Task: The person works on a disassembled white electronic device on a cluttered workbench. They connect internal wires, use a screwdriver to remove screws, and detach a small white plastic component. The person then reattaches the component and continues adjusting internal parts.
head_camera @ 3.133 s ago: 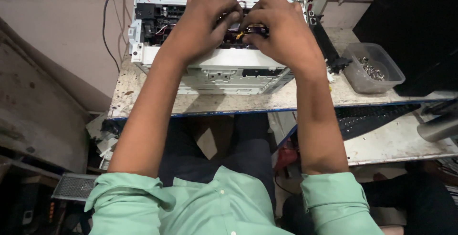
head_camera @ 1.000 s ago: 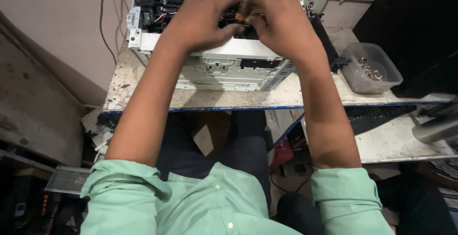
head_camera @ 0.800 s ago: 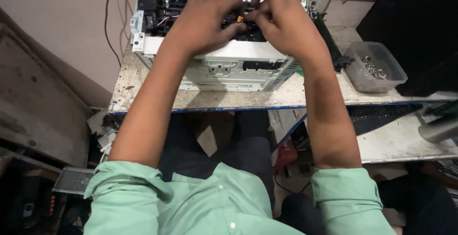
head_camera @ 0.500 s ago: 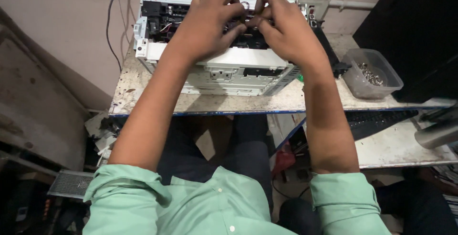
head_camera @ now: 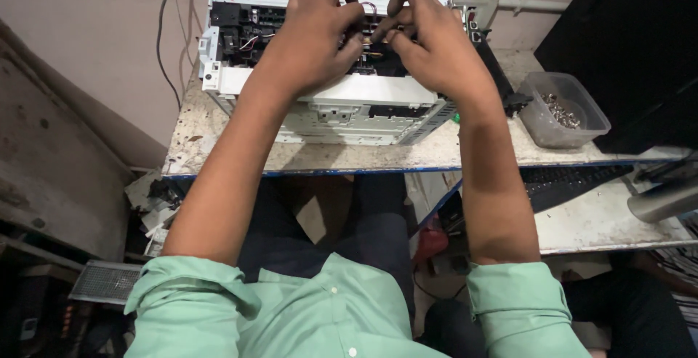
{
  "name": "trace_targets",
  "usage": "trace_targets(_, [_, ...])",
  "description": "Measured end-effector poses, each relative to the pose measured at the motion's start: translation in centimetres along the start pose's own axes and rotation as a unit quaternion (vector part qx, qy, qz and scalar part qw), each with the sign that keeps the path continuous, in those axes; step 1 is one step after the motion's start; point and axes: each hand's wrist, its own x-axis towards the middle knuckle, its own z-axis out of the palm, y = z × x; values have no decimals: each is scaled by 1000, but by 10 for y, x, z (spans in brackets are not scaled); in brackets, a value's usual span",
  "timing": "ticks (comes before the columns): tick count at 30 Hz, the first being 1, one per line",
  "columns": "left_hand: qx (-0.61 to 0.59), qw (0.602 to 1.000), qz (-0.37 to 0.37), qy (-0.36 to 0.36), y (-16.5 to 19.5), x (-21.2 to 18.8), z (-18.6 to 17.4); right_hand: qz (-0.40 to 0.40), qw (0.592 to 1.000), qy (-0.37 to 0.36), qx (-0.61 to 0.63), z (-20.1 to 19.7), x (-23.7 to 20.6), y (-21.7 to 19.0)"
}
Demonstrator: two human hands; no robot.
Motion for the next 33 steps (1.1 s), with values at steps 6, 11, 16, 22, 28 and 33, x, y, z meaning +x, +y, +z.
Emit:
trace_targets(6, [7,1000,-9,-10,1,1,0,44,999,3,13,-1,-1,-1])
trace_targets(11, [-6,1000,-4,-1,3,-1,-4,70,997,16,12,-2,-1,-8])
trace_targets(16, [7,1000,16,10,1,-2,-6,22,999,31,-23,-4,1,-13])
trace_targets(22, [-23,997,51,51,1,-4,-9,-29,995,29,-86,-2,-1,-21])
trace_targets(28, [-16,994,85,62,3,-2,-15,-27,996,15,-84,-1,-1,-19])
trace_targets(33, [40,984,154,78,2,-1,-16,-22,997,16,-73,2,0,-15])
